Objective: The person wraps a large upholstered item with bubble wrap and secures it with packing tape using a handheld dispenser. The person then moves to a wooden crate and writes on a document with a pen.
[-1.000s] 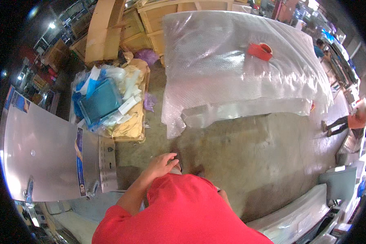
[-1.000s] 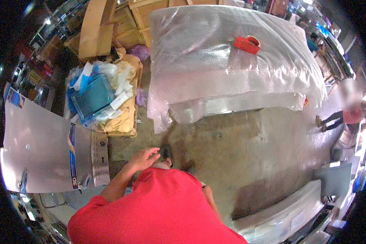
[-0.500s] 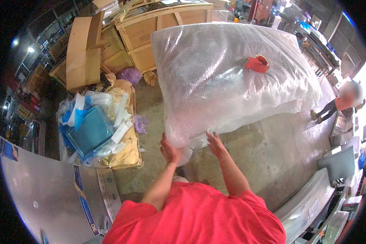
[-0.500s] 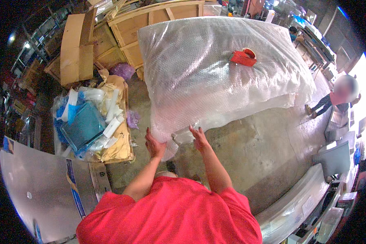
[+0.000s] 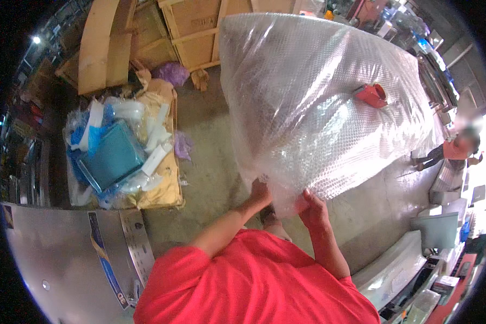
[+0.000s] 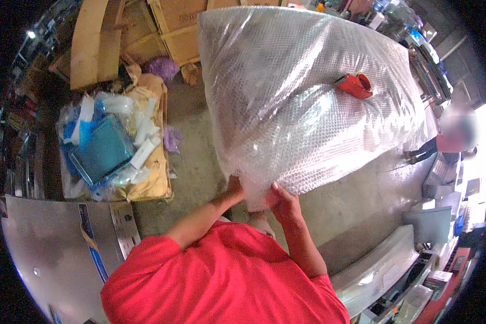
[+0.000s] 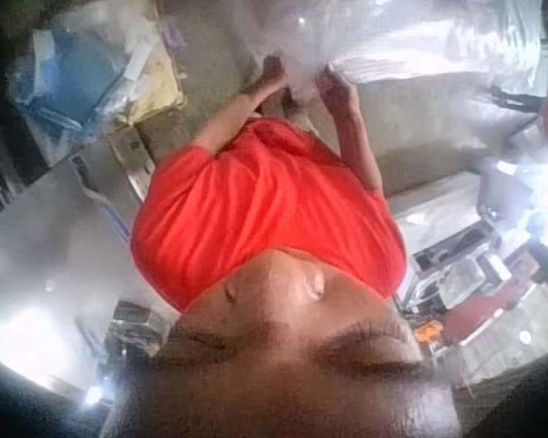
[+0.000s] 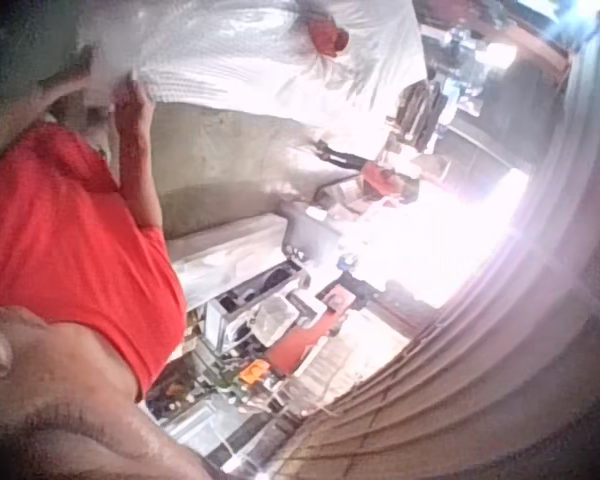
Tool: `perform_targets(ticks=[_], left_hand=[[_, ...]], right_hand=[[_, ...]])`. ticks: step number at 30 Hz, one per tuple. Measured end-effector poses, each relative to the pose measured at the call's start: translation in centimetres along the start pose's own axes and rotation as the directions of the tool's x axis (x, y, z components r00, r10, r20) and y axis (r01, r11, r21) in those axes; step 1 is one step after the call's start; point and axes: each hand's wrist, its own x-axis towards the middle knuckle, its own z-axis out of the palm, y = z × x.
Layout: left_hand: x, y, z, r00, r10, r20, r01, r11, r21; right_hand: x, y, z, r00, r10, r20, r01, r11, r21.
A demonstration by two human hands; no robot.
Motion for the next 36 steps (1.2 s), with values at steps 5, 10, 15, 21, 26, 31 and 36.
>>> perform_targets(ticks=[5,10,15,21,26,31,36], left_hand=[[3.3,-2.7,1.4,0.853,0.522,0.015,-0.522,0.85,0.076],[-0.1,-8.8,-1.0,0.971,0.231,-0.053,-0.236,0.967,-0.096],[2.3,-9.9,-2.6,0.953,0.301,0.026,-0.301,0.954,-0.019],[5.0,-8.5,0.5,0.899,0.43,-0.08,-0.435,0.859,-0.269],[0.7,-9.8,-4.8,0.971,0.142,0.194,-0.082,0.953,-0.291],[0.7,-14.0,-8.7,0.993,0.114,-0.007,-0.114,0.986,-0.125],[3.4,-14.2,0.7,0.983,0.177,0.045,-0.18,0.981,0.074]], right_hand=[[3.0,3.8,-2.7,0.973,0.022,-0.232,-0.07,0.976,-0.204],[8.8,8.5,-7.3,0.983,0.051,-0.176,-0.121,0.902,-0.415],[5.4,10.1,-6.6,0.947,0.265,-0.179,-0.245,0.961,0.127],[1.4,7.7,-6.7,0.971,0.088,-0.222,-0.196,0.825,-0.53],[13.1,11.0,-8.4,0.956,-0.292,0.001,0.185,0.601,-0.777],[13.0,11.9,-10.5,0.968,-0.154,-0.199,-0.028,0.719,-0.694],[5.9,11.3,-8.4,0.949,-0.157,-0.275,-0.03,0.821,-0.57]])
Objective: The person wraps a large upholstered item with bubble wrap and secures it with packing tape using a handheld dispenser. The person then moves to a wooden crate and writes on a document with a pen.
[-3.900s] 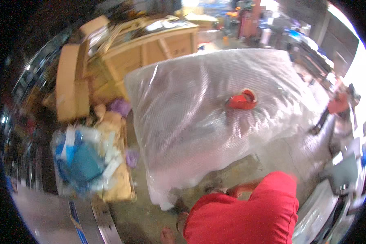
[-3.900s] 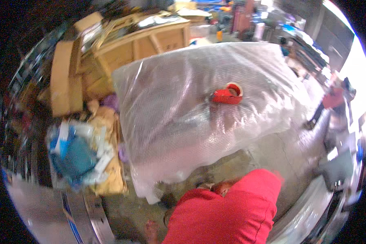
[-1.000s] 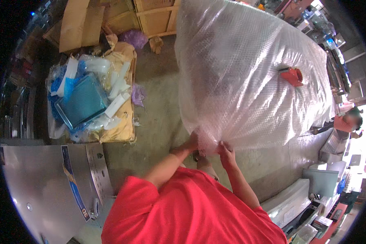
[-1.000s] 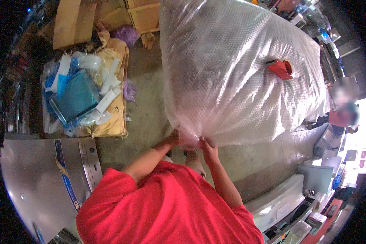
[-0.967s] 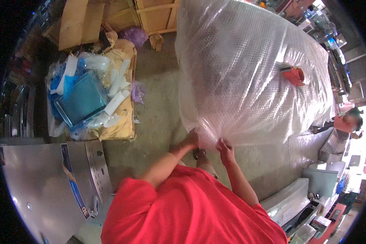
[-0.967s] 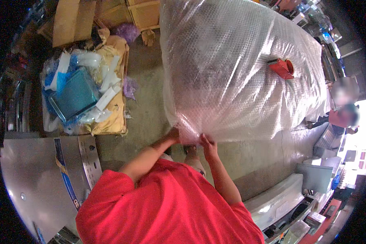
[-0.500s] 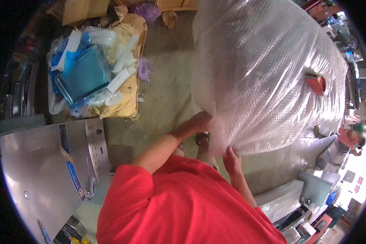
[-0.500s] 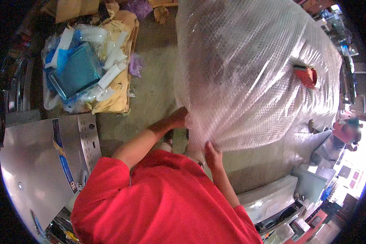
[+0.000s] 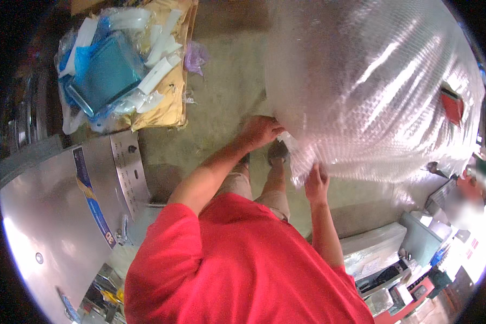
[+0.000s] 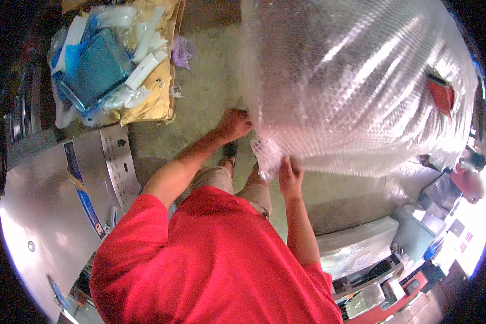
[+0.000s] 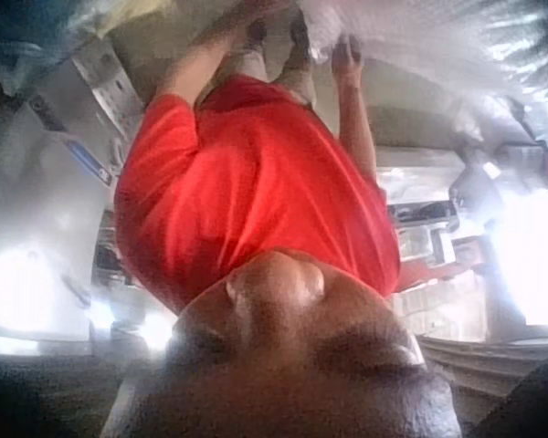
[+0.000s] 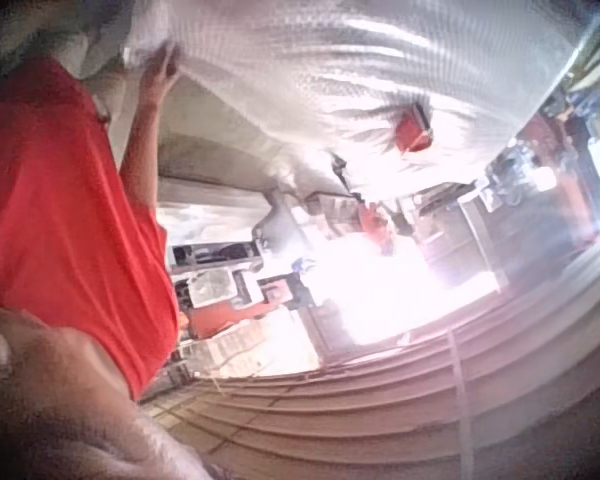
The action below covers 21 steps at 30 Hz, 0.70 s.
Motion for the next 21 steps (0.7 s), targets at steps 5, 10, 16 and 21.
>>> perform_targets(ticks=[5,10,16,21], left_hand=[[2.1,3.0,5.2,0.943,0.097,-0.318,-0.157,0.973,-0.17],[-1.3,2.1,5.9,0.928,-0.347,-0.135,0.061,0.5,-0.864],[-0.7,-2.3,14.6,0.611,-0.564,-0.556,0.053,0.73,-0.682],[-1.0,1.2,19.1,0.815,-0.578,-0.047,0.387,0.603,-0.698]], right_hand=[[4.7,2.4,-1.2,0.859,-0.404,0.315,0.509,0.599,-0.618],[12.3,8.2,-2.7,0.873,-0.413,0.259,0.45,0.887,-0.1],[13.4,7.3,-3.0,0.925,-0.305,0.228,0.258,0.942,0.215],[14.5,4.0,-1.1,0.938,-0.235,0.254,0.239,0.971,0.016]])
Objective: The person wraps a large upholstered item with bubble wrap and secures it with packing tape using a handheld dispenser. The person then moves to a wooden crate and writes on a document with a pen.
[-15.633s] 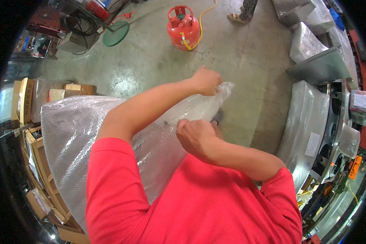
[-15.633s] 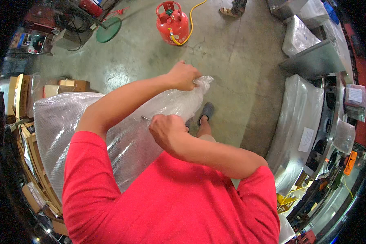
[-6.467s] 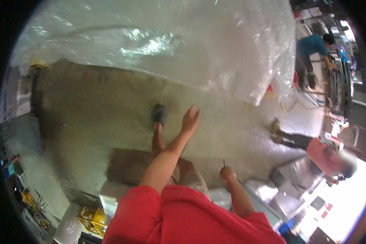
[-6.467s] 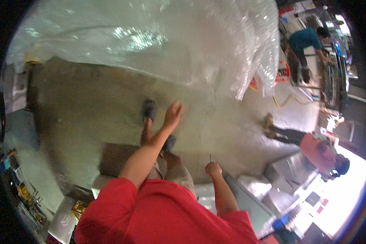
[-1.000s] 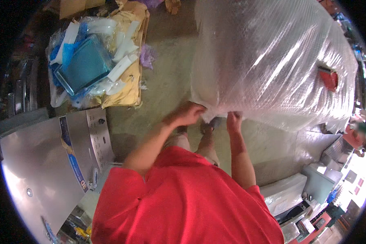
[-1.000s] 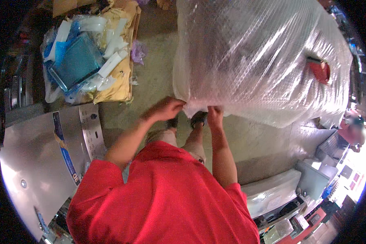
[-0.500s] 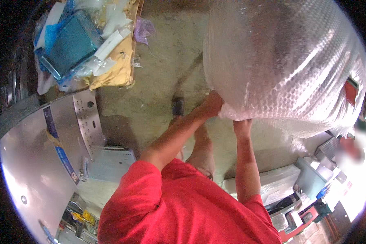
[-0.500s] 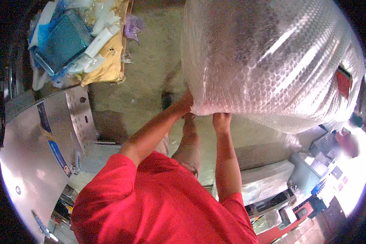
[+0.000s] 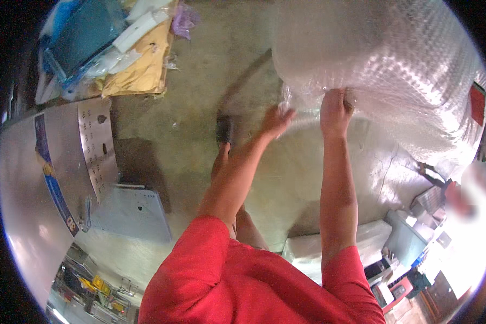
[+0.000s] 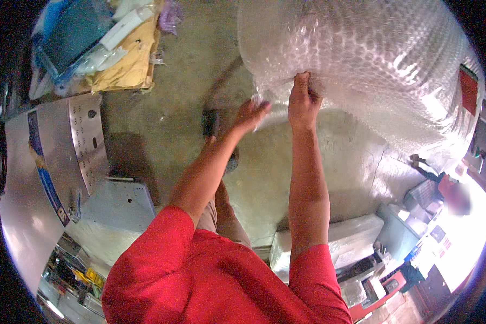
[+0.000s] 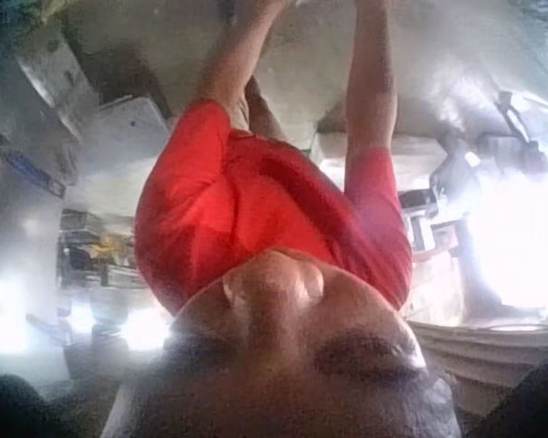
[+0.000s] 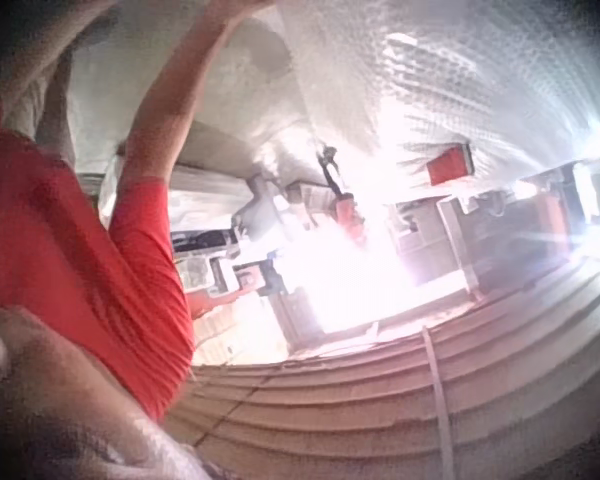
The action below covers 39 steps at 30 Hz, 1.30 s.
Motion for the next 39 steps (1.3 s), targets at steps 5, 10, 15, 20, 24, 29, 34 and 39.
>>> perform_targets(ticks=[5,10,15,20,24,29,34,39], left_hand=[[-8.8,6.5,-0.1,0.98,-0.165,-0.109,0.13,0.953,-0.272],[-8.1,13.5,-1.3,0.923,-0.243,-0.298,-0.003,0.77,-0.638],[-4.5,17.5,-4.8,0.957,-0.087,-0.278,-0.095,0.809,-0.58],[-1.9,19.7,-10.0,0.973,0.071,0.221,0.118,0.666,-0.736],[-1.6,20.4,-12.1,0.912,0.326,0.249,-0.312,0.945,-0.095],[-1.0,19.1,-12.2,0.871,0.449,0.196,-0.478,0.689,0.545],[-0.3,18.5,-13.9,0.719,0.651,0.245,-0.695,0.655,0.298],[-3.0,22.1,-15.6,0.787,0.522,0.328,-0.543,0.839,-0.034]], right_hand=[[-1.1,-3.1,3.8,0.997,-0.06,-0.044,0.056,0.994,-0.093],[-3.4,-9.4,4.1,0.976,0.21,-0.051,-0.216,0.952,-0.217],[-6.6,-16.1,1.8,0.972,0.231,0.048,-0.145,0.744,-0.652],[-11.8,-13.9,2.0,0.932,0.362,0.019,-0.352,0.917,-0.19],[-11.7,-9.8,3.6,0.96,0.272,-0.072,-0.276,0.959,-0.061],[-9.8,-7.6,4.3,0.952,0.292,-0.091,-0.302,0.945,-0.123],[-5.5,-5.2,5.8,0.971,0.185,-0.152,-0.211,0.962,-0.176],[-3.9,-2.2,7.8,0.945,0.162,-0.283,-0.211,0.966,-0.152]])
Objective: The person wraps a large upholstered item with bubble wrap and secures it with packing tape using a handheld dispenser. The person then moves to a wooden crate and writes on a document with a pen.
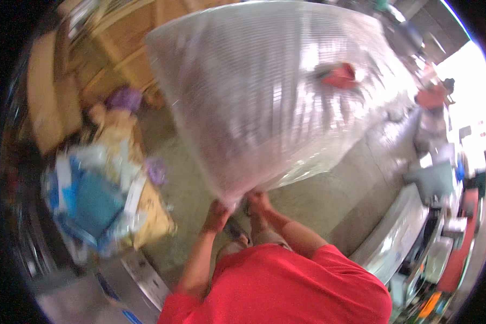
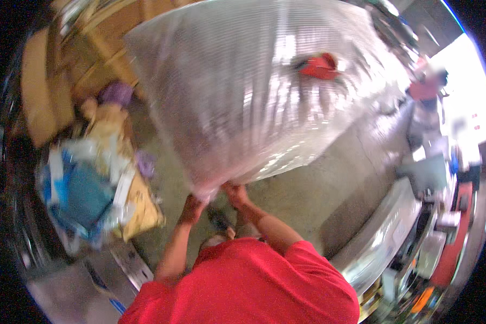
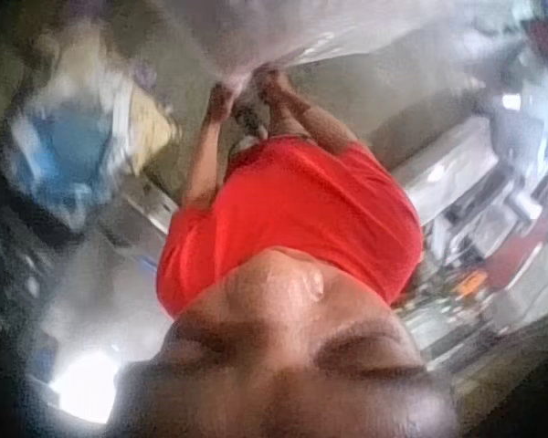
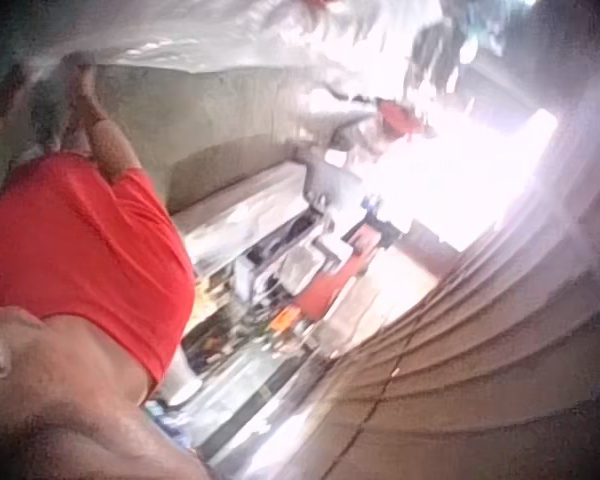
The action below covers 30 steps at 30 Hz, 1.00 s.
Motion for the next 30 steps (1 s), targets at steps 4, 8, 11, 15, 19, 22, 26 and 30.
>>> perform_targets(ticks=[4,8,11,15,19,22,26,30], left_hand=[[1.3,2.9,1.4,0.977,0.188,-0.097,-0.142,0.923,0.357],[1.8,1.2,1.4,0.958,0.276,-0.08,-0.176,0.785,0.594],[1.0,-1.4,0.3,0.994,0.103,0.038,-0.096,0.652,0.752],[0.1,-2.3,-0.6,0.994,0.065,0.09,-0.109,0.721,0.684],[0.7,-0.2,-0.8,0.998,-0.027,0.062,-0.016,0.794,0.607],[1.8,0.7,-1.4,0.989,0.049,0.139,-0.118,0.827,0.549],[2.9,-0.7,-3.0,0.934,0.267,0.239,-0.354,0.792,0.498],[3.3,-2.4,-4.1,0.88,0.286,0.379,-0.447,0.767,0.46]], right_hand=[[0.3,-0.5,0.1,0.982,0.028,0.187,-0.019,0.999,-0.051],[0.0,-7.1,-4.2,0.797,-0.107,0.594,0.444,0.771,-0.457],[-1.1,-16.7,-11.5,0.399,0.289,0.87,0.556,0.678,-0.48],[5.4,-30.4,-25.1,0.947,-0.301,0.113,0.311,0.771,-0.555],[17.1,-35.9,-29.4,0.555,-0.824,0.113,0.032,-0.115,-0.993],[18.0,-35.3,-30.3,0.639,-0.768,0.033,0.218,0.141,-0.966],[7.0,-30.9,-27.0,0.259,-0.943,-0.209,0.386,0.3,-0.873],[-7.3,-23.5,-19.0,0.6,-0.495,-0.628,0.588,0.806,-0.074]])
